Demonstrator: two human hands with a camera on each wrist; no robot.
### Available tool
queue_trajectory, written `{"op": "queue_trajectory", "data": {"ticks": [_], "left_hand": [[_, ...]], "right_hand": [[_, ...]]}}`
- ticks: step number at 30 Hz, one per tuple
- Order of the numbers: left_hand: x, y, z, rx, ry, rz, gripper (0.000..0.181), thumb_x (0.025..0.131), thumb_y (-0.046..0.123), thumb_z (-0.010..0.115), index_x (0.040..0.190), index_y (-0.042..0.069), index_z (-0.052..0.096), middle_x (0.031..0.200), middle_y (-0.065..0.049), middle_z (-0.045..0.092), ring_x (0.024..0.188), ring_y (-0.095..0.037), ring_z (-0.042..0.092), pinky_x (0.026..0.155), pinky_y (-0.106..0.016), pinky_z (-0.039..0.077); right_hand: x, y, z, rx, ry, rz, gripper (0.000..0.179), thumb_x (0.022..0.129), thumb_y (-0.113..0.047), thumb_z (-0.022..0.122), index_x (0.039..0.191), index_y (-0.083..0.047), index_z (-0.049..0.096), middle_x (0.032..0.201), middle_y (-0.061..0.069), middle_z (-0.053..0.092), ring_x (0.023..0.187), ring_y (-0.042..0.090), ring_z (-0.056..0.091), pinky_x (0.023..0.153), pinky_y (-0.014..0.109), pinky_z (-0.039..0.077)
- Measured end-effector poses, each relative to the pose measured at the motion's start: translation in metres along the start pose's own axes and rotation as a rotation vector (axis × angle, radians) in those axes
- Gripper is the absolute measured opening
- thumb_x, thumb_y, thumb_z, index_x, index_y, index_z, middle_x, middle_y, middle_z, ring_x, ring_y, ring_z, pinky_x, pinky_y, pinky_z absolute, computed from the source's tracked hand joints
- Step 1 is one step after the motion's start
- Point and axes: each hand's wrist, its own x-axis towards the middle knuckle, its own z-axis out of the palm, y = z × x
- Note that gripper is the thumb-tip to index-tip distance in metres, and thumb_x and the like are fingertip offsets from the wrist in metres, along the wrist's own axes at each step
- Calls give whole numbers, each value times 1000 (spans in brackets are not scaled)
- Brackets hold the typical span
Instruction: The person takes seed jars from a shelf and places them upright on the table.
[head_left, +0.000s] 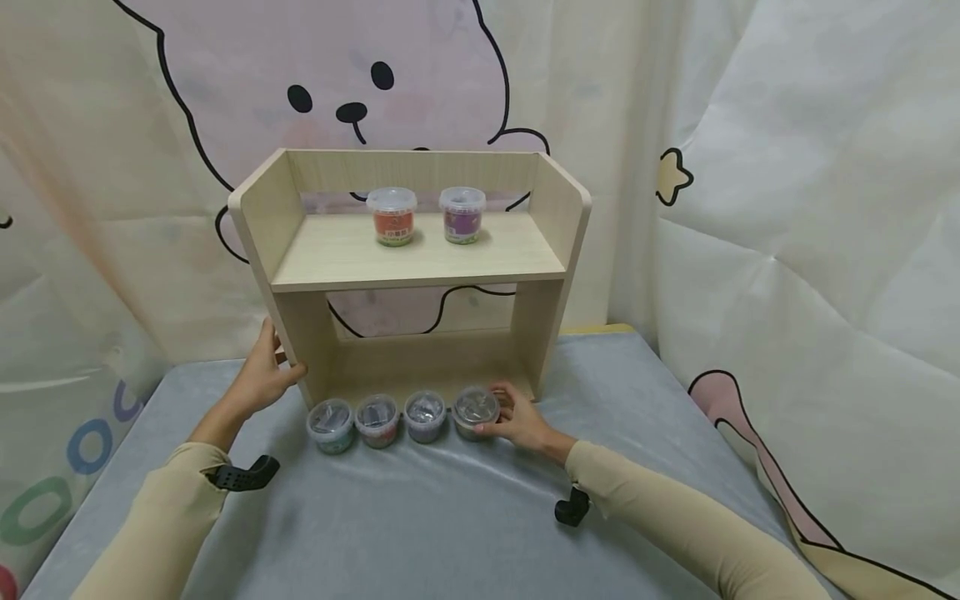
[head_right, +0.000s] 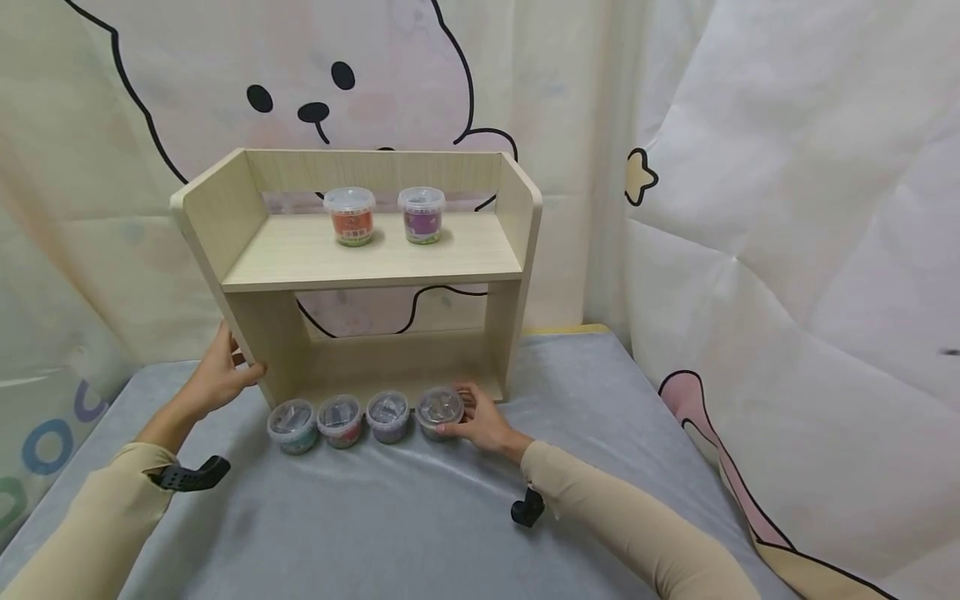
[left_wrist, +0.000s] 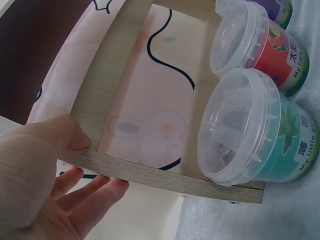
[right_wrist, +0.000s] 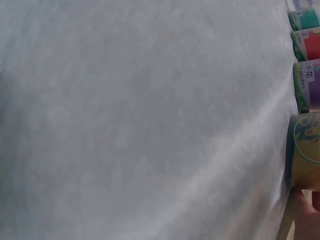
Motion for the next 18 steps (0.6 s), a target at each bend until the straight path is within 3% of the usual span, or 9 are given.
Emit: {"op": "queue_trajectory", "data": {"ticks": [5,10,14,18], "left_hand": [[0,0,0,3,-6,-1,103,91,-9,57,162,25,-10,166,-32,10,137,-68,31,98,-74,42],[-2,-2,1,8,-7,-14,104,91,-7,58,162,24,-11,165,-33,10,136,-68,32,97,-74,44],[-3,-2,1,19,-7,-20,103,92,-6,58,162,23,-11,164,-36,11,135,-69,33,93,-72,49],[-2,0,-1,17,-19,-38,100,94,-2,58,162,24,-11,161,-39,15,134,-68,36,80,-62,59]], "right_hand": [[-5,-1,-6,-34,-67,-49,72,87,-17,80,143,0,38,135,29,57,125,37,61,98,35,55],[-10,-9,-17,-99,-67,-31,72,94,-28,72,149,2,37,141,30,51,131,42,56,107,47,51],[-16,-29,-27,-149,-68,-16,60,98,-19,64,147,5,40,144,32,49,134,49,50,111,56,44],[-18,-60,-39,-191,-70,-108,49,99,-15,62,141,7,48,140,31,54,130,50,53,110,55,46]]}}
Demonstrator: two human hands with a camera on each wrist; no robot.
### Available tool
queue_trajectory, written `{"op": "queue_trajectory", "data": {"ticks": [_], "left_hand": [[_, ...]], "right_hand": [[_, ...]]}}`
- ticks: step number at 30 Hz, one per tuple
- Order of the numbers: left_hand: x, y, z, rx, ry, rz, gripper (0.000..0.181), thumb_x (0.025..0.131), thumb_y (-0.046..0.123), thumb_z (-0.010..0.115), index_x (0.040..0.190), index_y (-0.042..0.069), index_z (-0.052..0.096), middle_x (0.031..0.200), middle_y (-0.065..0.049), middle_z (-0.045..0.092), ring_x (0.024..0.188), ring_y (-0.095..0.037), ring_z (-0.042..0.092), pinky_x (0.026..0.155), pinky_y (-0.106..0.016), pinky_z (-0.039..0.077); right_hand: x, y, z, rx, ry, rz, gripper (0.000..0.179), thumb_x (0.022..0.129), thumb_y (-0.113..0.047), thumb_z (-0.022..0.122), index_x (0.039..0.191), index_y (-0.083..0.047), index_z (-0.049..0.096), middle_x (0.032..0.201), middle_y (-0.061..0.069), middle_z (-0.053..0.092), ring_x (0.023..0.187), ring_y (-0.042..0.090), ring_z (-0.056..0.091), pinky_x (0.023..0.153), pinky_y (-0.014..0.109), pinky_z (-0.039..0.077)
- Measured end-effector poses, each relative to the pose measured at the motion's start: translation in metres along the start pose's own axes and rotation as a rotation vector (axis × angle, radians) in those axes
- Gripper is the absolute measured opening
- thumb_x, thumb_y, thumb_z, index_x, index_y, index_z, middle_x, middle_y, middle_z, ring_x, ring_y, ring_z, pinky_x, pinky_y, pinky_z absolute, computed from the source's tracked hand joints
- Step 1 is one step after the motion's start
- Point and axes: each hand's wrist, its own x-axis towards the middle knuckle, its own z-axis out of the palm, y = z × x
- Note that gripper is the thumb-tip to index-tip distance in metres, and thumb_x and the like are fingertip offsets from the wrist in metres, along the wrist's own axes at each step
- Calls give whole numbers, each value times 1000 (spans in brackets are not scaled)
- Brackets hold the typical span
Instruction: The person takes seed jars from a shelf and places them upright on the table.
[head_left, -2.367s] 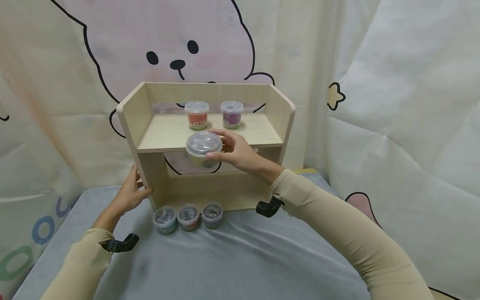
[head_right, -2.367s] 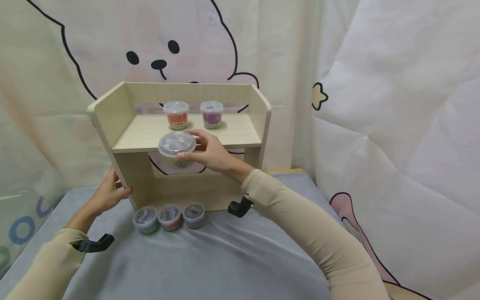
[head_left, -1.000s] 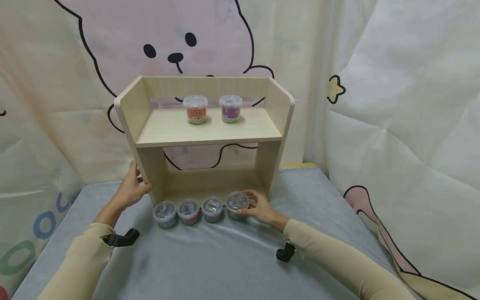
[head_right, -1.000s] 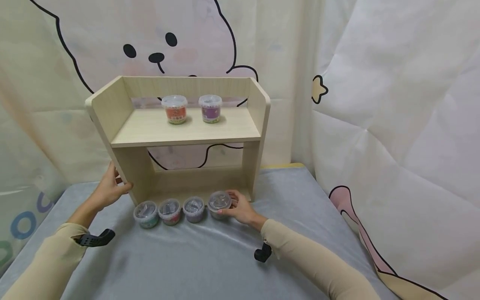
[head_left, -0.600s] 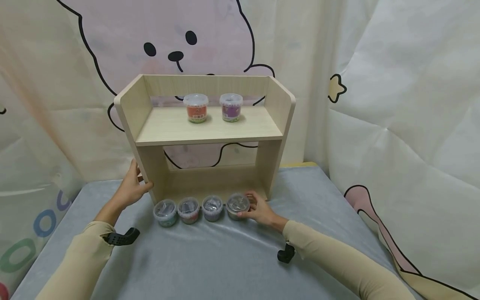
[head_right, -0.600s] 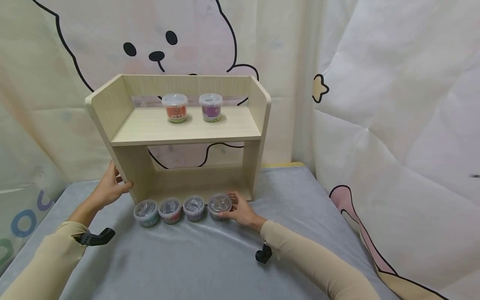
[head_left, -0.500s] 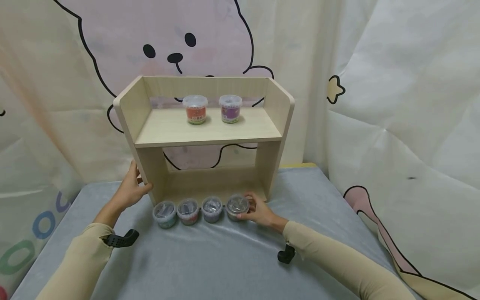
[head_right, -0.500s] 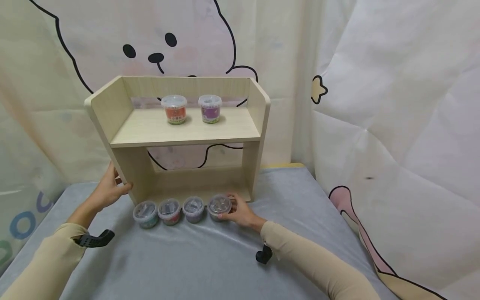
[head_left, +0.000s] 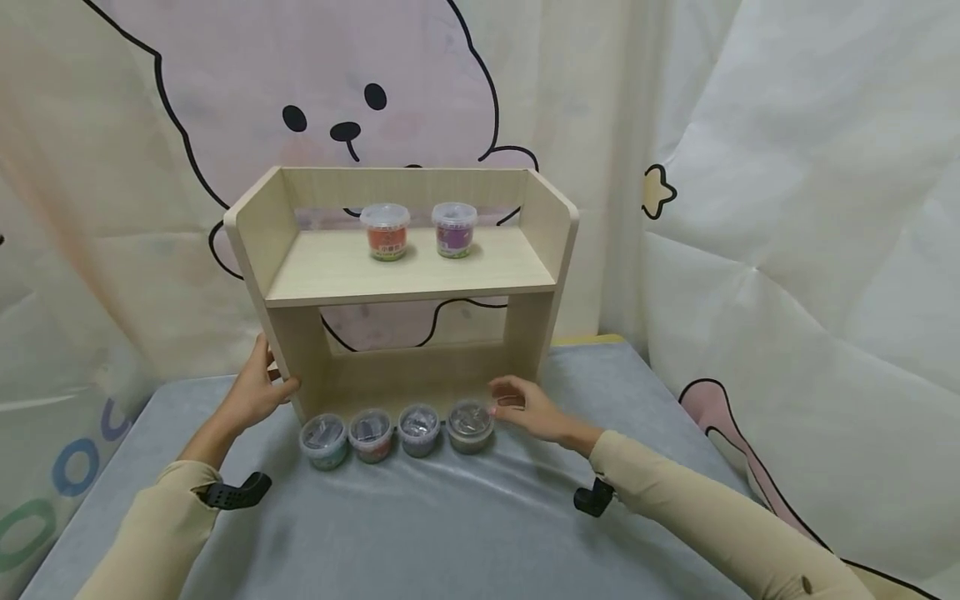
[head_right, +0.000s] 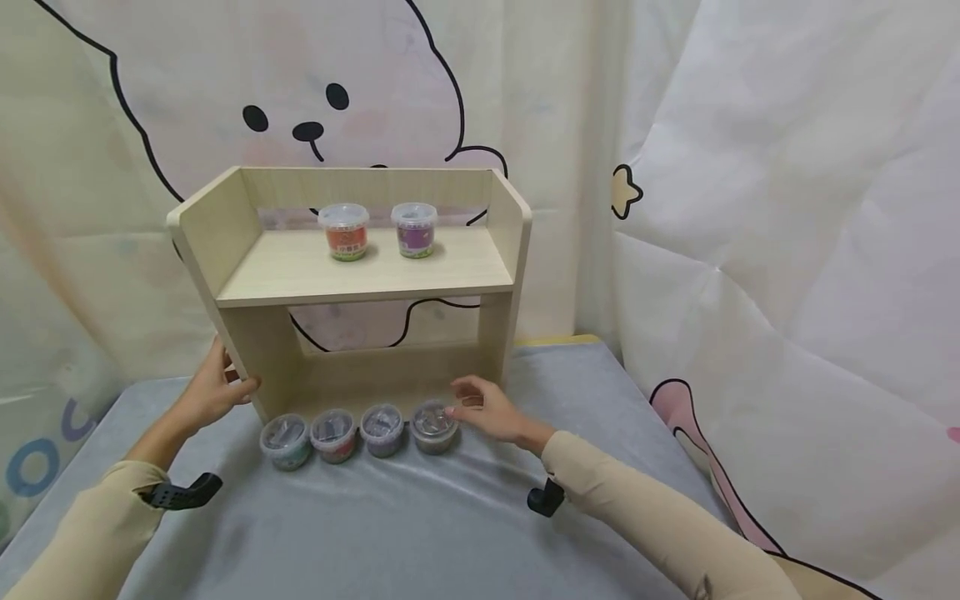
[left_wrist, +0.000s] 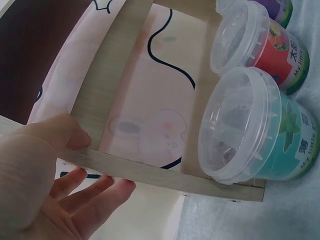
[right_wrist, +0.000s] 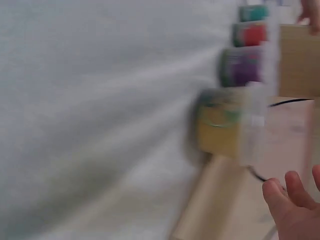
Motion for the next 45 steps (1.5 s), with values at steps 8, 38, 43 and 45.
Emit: {"op": "queue_trajectory", "data": {"ticks": [8,38,43,45], "left_hand": [[3,2,-3,0,-5,-3,96,97,4,59,164,26,-6,156,-41,27,126,-67,47,73,-52,62],[2,2,-3,5,5,3,91,95,4,60,163,18,2,155,-41,30,128,-65,47,74,-51,63],[2,3,-3,2,6,-8,92,95,2,60,163,18,1,155,-40,29,128,-65,46,74,-52,63],[1,3,-3,0,5,-15,93,95,1,60,164,19,1,156,-40,28,128,-65,46,74,-52,62]], "right_hand": [[10,-71,-32,18,9,-101,44,100,-11,60,141,3,51,138,26,58,130,42,57,109,48,50],[114,-171,-83,21,398,-80,52,101,-24,59,148,-8,44,152,18,45,137,33,51,112,46,46],[128,-166,-84,31,408,-48,59,102,-26,59,153,-7,36,154,21,41,139,35,47,114,46,44],[132,-164,-82,36,397,-33,62,102,-27,58,155,-7,32,154,21,40,141,35,46,116,45,42]]}}
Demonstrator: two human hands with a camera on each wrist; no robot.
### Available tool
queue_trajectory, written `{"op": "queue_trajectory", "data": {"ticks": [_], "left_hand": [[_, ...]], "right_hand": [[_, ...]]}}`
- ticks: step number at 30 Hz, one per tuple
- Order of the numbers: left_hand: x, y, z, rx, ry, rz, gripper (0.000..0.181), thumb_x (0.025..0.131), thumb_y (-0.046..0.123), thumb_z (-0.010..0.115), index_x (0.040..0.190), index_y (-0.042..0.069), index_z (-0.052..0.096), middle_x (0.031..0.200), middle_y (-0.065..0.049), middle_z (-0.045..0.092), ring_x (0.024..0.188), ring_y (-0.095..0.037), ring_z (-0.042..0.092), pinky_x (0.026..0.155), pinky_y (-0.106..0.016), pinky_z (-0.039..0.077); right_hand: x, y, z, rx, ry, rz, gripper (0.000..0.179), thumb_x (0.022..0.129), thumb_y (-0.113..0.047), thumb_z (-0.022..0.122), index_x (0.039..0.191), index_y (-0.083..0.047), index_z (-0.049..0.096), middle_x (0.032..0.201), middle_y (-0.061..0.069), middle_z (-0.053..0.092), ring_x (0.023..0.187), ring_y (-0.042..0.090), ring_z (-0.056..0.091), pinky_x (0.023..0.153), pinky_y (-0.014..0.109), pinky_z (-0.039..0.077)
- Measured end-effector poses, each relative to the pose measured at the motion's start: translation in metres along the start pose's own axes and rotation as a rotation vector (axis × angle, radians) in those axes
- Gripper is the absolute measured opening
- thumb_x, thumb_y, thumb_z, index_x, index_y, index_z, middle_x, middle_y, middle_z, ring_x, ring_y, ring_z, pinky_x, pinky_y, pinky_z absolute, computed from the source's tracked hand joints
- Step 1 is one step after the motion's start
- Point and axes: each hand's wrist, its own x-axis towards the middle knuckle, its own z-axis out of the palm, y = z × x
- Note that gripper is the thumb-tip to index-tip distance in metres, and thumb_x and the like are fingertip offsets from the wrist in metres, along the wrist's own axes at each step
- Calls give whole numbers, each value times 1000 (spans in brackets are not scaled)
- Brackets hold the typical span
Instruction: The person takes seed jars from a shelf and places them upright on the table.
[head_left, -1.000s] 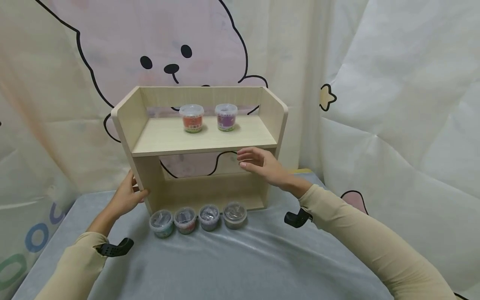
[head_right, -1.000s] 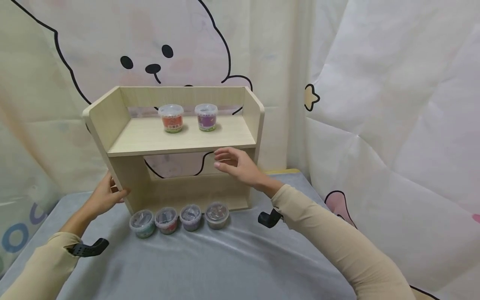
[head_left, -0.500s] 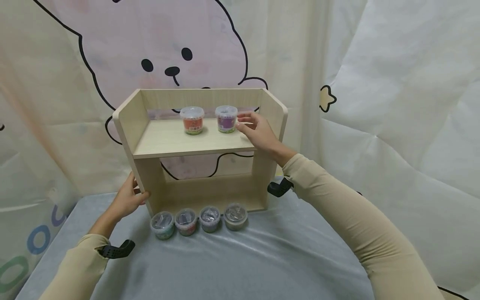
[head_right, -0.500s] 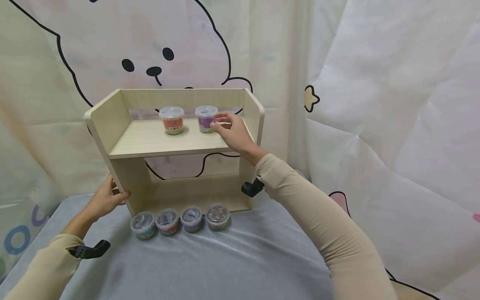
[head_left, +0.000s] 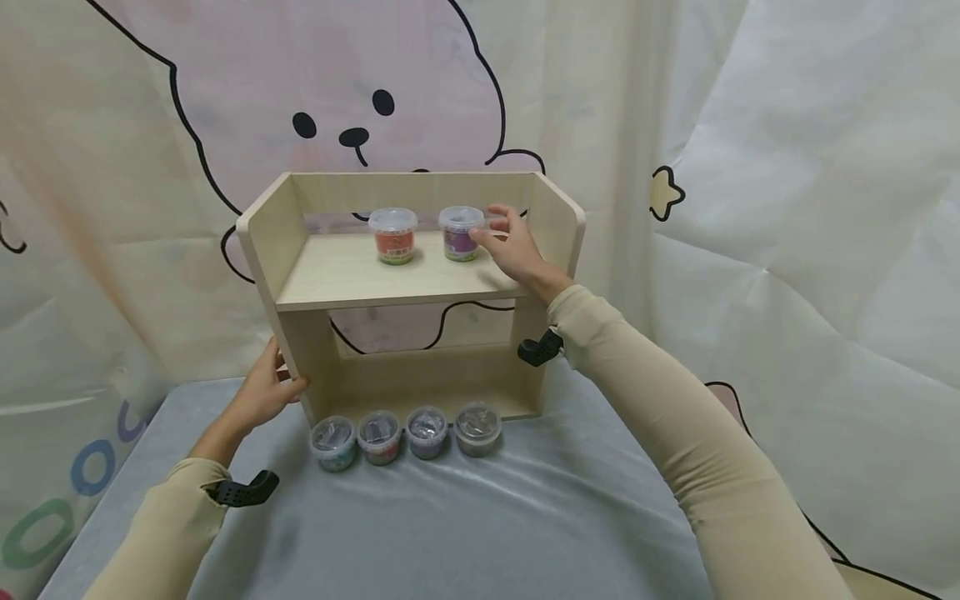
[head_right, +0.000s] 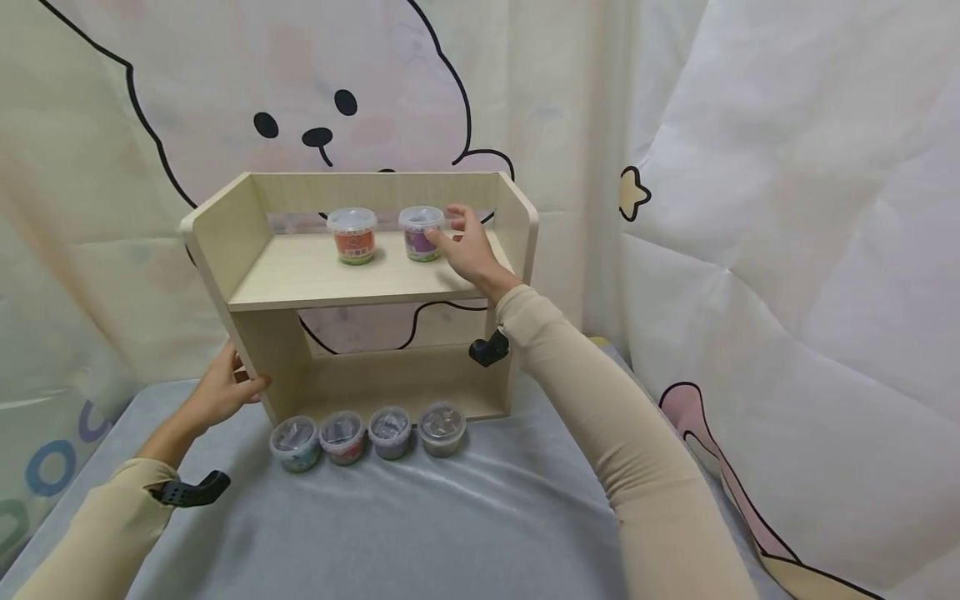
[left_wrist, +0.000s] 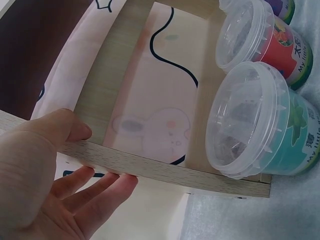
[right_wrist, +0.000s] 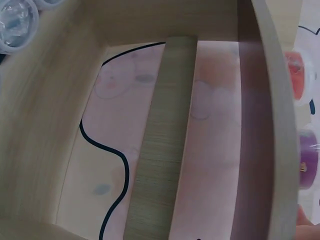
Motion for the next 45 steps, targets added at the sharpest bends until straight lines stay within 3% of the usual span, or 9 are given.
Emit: {"op": "queue_trajectory", "data": {"ticks": [9,14,23,29,36,45], "left_hand": [[2,0,5,-18,-6,8,95,95,2,61,164,24,0,157,-38,28,129,-65,45,73,-51,63],[4,0,6,-25,-5,4,97,94,2,61,164,26,-1,157,-38,27,131,-65,44,74,-52,62],[4,0,7,-25,-5,6,96,94,2,61,164,23,-1,158,-38,26,131,-66,43,74,-53,62],[4,1,4,-24,-2,8,95,94,2,61,163,20,-2,159,-38,23,130,-66,43,75,-55,62],[2,-1,2,-15,-4,9,92,95,2,59,163,18,-2,158,-39,24,130,-66,44,75,-55,61],[0,-3,1,-12,-7,-1,93,95,2,59,163,18,-1,157,-41,24,131,-67,41,76,-55,62]], "right_hand": [[13,7,8,110,18,86,69,102,-33,59,158,-14,25,155,19,39,142,32,45,117,43,41],[18,5,10,139,34,86,76,98,-34,65,159,-15,23,156,19,39,143,29,45,116,39,43],[21,7,15,89,41,109,81,95,-36,70,158,-13,25,150,19,43,139,28,46,116,37,42],[22,6,20,35,83,73,77,92,-40,72,152,-9,34,140,19,49,128,27,51,111,36,44],[22,5,28,-25,112,71,79,90,-47,73,147,-9,34,142,17,50,130,26,52,111,36,45],[22,10,24,118,99,95,78,90,-36,76,150,-9,35,151,18,49,141,27,49,117,38,43]]}}
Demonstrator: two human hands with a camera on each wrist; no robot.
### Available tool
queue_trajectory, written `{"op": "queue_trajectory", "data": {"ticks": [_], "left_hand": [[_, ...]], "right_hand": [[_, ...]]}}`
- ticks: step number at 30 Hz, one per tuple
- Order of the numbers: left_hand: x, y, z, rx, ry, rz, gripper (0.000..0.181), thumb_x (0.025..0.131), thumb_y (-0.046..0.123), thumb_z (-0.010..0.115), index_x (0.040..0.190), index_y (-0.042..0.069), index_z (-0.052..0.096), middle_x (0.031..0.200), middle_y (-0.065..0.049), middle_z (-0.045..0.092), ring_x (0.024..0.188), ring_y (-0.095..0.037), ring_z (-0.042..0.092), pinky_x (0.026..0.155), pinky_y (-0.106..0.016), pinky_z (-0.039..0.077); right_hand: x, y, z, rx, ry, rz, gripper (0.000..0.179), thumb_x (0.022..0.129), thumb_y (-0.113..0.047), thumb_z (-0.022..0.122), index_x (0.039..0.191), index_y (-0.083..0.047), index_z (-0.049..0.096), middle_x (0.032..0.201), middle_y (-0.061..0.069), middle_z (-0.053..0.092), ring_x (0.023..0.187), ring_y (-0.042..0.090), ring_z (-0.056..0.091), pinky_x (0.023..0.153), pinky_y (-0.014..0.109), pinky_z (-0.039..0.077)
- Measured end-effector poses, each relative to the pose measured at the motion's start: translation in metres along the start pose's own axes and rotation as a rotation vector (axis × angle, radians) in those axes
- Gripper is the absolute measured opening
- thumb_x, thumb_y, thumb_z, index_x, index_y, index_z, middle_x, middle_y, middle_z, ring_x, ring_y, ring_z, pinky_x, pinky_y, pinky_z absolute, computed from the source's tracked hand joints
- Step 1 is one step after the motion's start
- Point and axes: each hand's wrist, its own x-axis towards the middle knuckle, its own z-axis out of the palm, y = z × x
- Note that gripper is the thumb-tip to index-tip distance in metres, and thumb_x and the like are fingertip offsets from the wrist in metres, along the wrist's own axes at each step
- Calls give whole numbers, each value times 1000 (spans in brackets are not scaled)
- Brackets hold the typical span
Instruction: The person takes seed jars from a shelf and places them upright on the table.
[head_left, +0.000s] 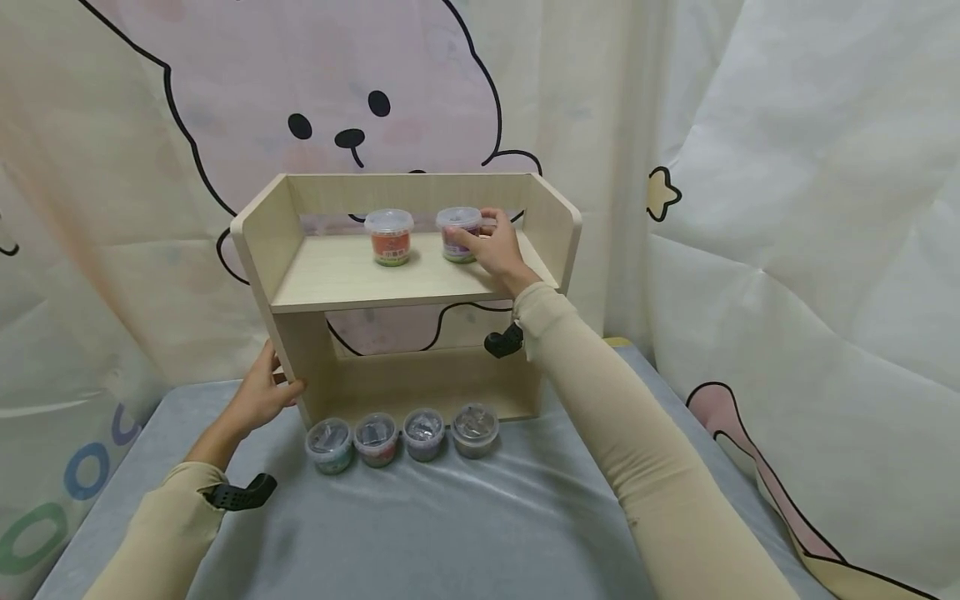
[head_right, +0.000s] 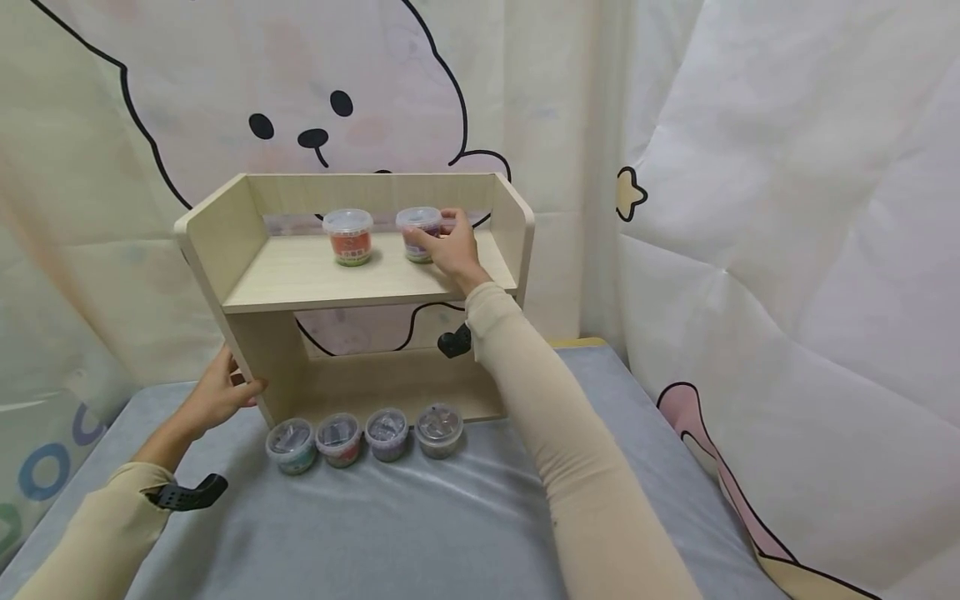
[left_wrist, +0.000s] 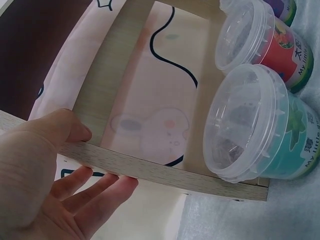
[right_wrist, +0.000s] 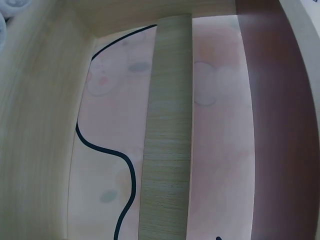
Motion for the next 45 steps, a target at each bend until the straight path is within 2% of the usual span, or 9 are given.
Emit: {"op": "queue_trajectory", "data": {"ticks": [4,13,19,28,36,45], "left_hand": [[-1,-1,0,1,1,-13,92,95,2,59,163,17,-1,157,-41,23,131,-67,41,76,-55,62],[-4,-3,2,-8,0,-27,96,95,2,60,163,22,-4,159,-39,22,131,-67,42,77,-57,61],[-5,-3,5,-6,-2,-25,96,95,2,61,163,22,-2,156,-39,28,130,-65,44,75,-53,62],[-2,0,6,-13,11,-22,92,95,2,60,163,18,1,153,-41,32,132,-62,45,74,-51,62],[0,-1,3,7,11,-30,91,96,2,59,163,19,0,154,-40,32,132,-61,45,75,-52,62],[0,-2,3,-2,27,-31,91,95,2,59,163,21,1,154,-39,33,133,-60,45,74,-49,62]], "right_hand": [[0,0,-1,71,-40,-10,75,93,-32,73,154,-8,35,155,17,47,145,26,46,119,37,40],[0,2,-2,162,-106,-18,65,98,-26,66,154,-6,40,152,15,51,144,26,48,120,35,39],[0,6,-5,239,-119,8,61,99,-24,65,153,-6,42,152,15,51,143,26,50,118,35,41],[2,5,-9,266,-103,15,57,99,-22,65,151,-8,46,153,14,51,143,25,50,117,37,42],[4,5,-9,316,-110,22,56,98,-18,66,150,-8,47,153,14,51,143,24,49,117,36,42],[5,3,-9,299,-122,0,60,97,-16,67,152,-8,44,153,15,51,143,24,49,118,38,41]]}}
